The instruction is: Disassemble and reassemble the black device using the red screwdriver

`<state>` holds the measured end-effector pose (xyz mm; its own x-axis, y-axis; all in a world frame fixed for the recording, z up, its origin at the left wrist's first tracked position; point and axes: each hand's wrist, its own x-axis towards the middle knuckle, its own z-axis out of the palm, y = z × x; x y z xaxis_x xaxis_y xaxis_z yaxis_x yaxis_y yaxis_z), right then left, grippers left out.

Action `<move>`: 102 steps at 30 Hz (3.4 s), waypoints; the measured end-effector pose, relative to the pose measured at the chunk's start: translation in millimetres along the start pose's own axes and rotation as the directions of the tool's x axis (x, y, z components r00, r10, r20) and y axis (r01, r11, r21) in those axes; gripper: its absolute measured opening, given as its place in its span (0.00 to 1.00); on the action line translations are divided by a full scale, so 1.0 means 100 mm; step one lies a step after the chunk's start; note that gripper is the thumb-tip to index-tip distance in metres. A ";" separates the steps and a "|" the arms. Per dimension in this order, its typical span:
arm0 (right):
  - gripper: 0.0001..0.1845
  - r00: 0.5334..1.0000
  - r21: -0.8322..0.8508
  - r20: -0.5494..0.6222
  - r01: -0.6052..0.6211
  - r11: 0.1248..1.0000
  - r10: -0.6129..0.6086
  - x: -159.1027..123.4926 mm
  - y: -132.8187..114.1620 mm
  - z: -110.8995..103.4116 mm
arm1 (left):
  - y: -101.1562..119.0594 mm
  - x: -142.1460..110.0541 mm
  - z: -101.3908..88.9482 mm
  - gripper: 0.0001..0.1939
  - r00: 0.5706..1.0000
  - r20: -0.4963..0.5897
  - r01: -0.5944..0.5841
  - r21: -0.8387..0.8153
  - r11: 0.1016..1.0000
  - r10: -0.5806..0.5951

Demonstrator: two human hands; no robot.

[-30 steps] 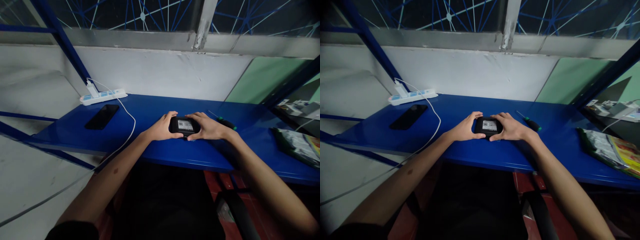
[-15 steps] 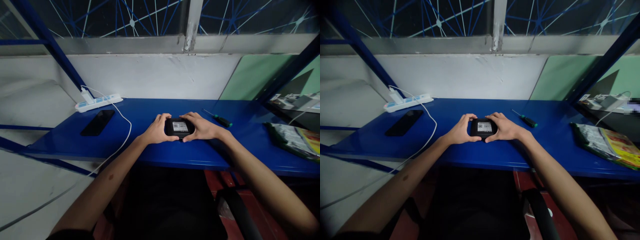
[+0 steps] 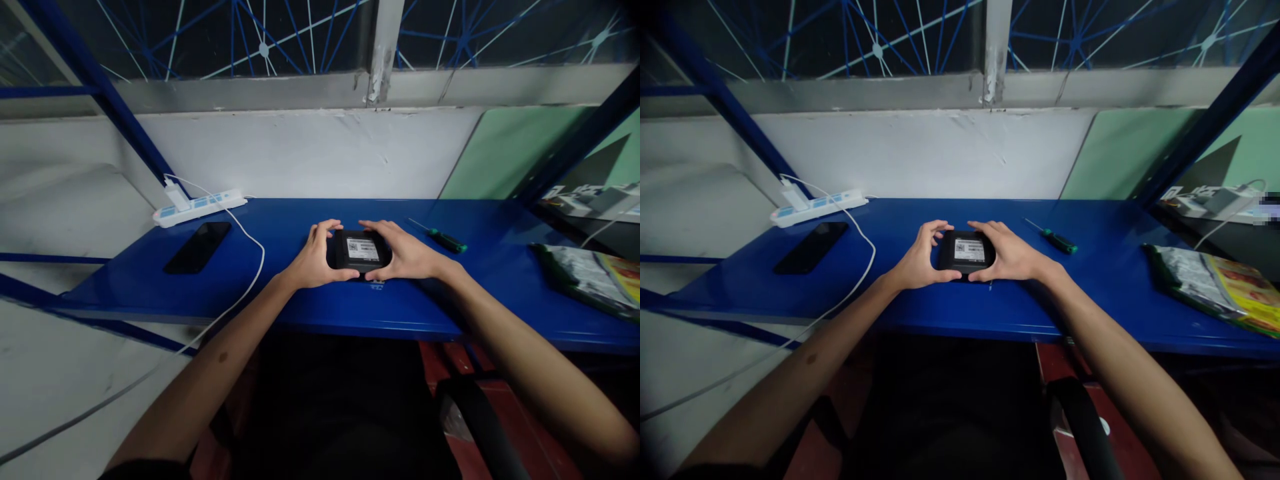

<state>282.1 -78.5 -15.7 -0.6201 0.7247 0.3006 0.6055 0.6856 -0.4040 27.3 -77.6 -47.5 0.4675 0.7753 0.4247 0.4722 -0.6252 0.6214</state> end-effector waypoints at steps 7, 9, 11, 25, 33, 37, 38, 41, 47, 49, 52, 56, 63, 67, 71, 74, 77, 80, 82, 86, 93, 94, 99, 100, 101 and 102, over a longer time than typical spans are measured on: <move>0.61 0.991 -0.057 -0.102 -0.097 0.994 0.091 -0.05 0.16 -0.15 | -0.02 0.02 0.03 0.62 0.982 0.185 0.023 0.090 0.996 -0.039; 0.62 0.982 -0.067 -0.132 -0.144 0.987 0.135 -0.06 0.22 -0.20 | -0.01 0.02 0.03 0.61 0.978 0.202 0.026 0.120 0.992 -0.050; 0.63 0.973 -0.075 -0.155 -0.182 0.980 0.169 -0.08 0.29 -0.23 | 0.00 0.01 0.00 0.60 0.975 0.207 0.046 0.139 0.989 -0.074; 0.63 0.987 -0.068 -0.086 -0.141 0.988 0.135 -0.03 0.27 -0.07 | -0.04 -0.15 -1.19 0.50 0.889 0.303 0.185 0.447 0.875 -0.343; 0.64 0.993 -0.068 -0.111 -0.051 0.996 0.044 -0.01 0.18 -0.01 | 0.30 0.44 -0.40 0.50 0.920 0.390 -0.079 0.265 0.961 -0.032; 0.71 0.994 -0.055 -0.106 -0.048 0.997 0.042 -0.03 0.16 0.01 | 0.23 0.63 -0.12 0.55 0.904 0.427 -0.124 0.211 0.970 0.023; 0.73 0.994 -0.054 -0.098 -0.054 0.997 0.048 -0.03 0.15 0.00 | 0.21 0.64 -0.10 0.55 0.902 0.431 -0.115 0.205 0.972 0.016; 0.73 0.995 -0.063 -0.086 -0.049 0.997 0.044 -0.02 0.12 -0.02 | 0.17 0.65 -0.11 0.55 0.911 0.411 -0.096 0.184 0.978 0.012; 0.70 0.992 -0.056 -0.117 -0.045 0.997 0.038 -0.01 0.10 -0.08 | 0.11 0.60 -0.27 0.57 0.933 0.361 -0.063 0.178 0.982 -0.006; 0.69 0.994 -0.031 -0.093 -0.052 0.998 0.049 -0.02 0.12 -0.07 | 0.10 0.58 -0.30 0.57 0.931 0.363 -0.029 0.174 0.984 -0.036; 0.69 0.996 -0.008 -0.064 -0.063 0.998 0.062 -0.02 0.14 -0.06 | 0.11 0.57 -0.32 0.57 0.929 0.366 -0.006 0.160 0.987 -0.053; 0.70 0.994 -0.025 -0.089 -0.066 0.997 0.063 -0.02 0.17 -0.06 | 0.12 0.56 -0.32 0.56 0.934 0.354 -0.002 0.142 0.990 -0.049; 0.69 0.981 -0.055 -0.174 -0.092 0.994 0.082 0.00 0.20 -0.04 | 0.17 0.60 -0.27 0.58 0.918 0.397 -0.024 0.116 0.993 -0.025; 0.67 0.976 -0.057 -0.207 -0.081 0.995 0.068 0.01 0.19 -0.03 | 0.24 0.70 -0.22 0.60 0.904 0.427 -0.057 0.116 0.992 0.002; 0.69 0.971 -0.044 -0.230 -0.073 0.996 0.061 -0.01 0.20 -0.04 | 0.28 0.80 -0.16 0.60 0.894 0.448 -0.088 0.112 0.990 0.028; 0.72 0.977 -0.010 -0.206 -0.053 0.999 0.050 -0.02 0.20 -0.05 | 0.27 0.80 -0.15 0.55 0.892 0.447 -0.124 0.087 0.988 0.072; 0.74 0.981 0.042 -0.195 -0.010 0.999 0.019 -0.02 0.17 -0.04 | 0.24 0.76 -0.18 0.53 0.898 0.427 -0.148 0.064 0.987 0.108; 0.74 0.979 0.059 -0.200 -0.015 0.998 0.027 -0.01 0.14 -0.02 | 0.19 0.75 -0.22 0.55 0.918 0.380 -0.132 0.037 0.991 0.109; 0.74 0.980 0.058 -0.195 -0.034 0.998 0.044 0.00 0.14 0.00 | 0.15 0.75 -0.23 0.54 0.933 0.337 -0.141 0.011 0.990 0.129; 0.71 0.977 0.054 -0.188 -0.092 0.994 0.101 0.00 0.16 0.03 | 0.06 0.76 -0.22 0.50 0.959 0.210 -0.190 -0.031 0.981 0.193; 0.67 0.978 0.036 -0.157 -0.130 0.991 0.134 0.01 0.16 0.07 | -0.04 0.76 -0.16 0.50 0.972 0.151 -0.179 -0.030 0.983 0.181; 0.66 0.978 0.031 -0.154 -0.135 0.990 0.138 0.01 0.16 0.07 | -0.05 0.76 -0.16 0.50 0.974 0.145 -0.174 -0.015 0.985 0.174; 0.63 0.976 0.005 -0.150 -0.159 0.987 0.158 0.01 0.18 0.07 | -0.09 0.77 -0.18 0.47 0.988 0.087 -0.134 0.057 0.989 0.129; 0.63 0.975 0.002 -0.150 -0.164 0.987 0.162 0.01 0.19 0.07 | -0.10 0.77 -0.18 0.47 0.990 0.075 -0.126 0.063 0.990 0.121; 0.63 0.975 0.000 -0.149 -0.167 0.986 0.165 0.02 0.20 0.08 | -0.12 0.77 -0.19 0.46 0.992 0.063 -0.116 0.067 0.991 0.112; 0.62 0.975 -0.002 -0.148 -0.170 0.985 0.168 0.02 0.21 0.08 | -0.13 0.78 -0.18 0.46 0.994 0.052 -0.104 0.068 0.992 0.101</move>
<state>289.6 -63.6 -30.4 -0.4287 0.8316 0.3532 0.7030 0.5525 -0.4478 43.7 -7.3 -10.6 0.5508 0.7025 0.4507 0.4705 -0.7074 0.5274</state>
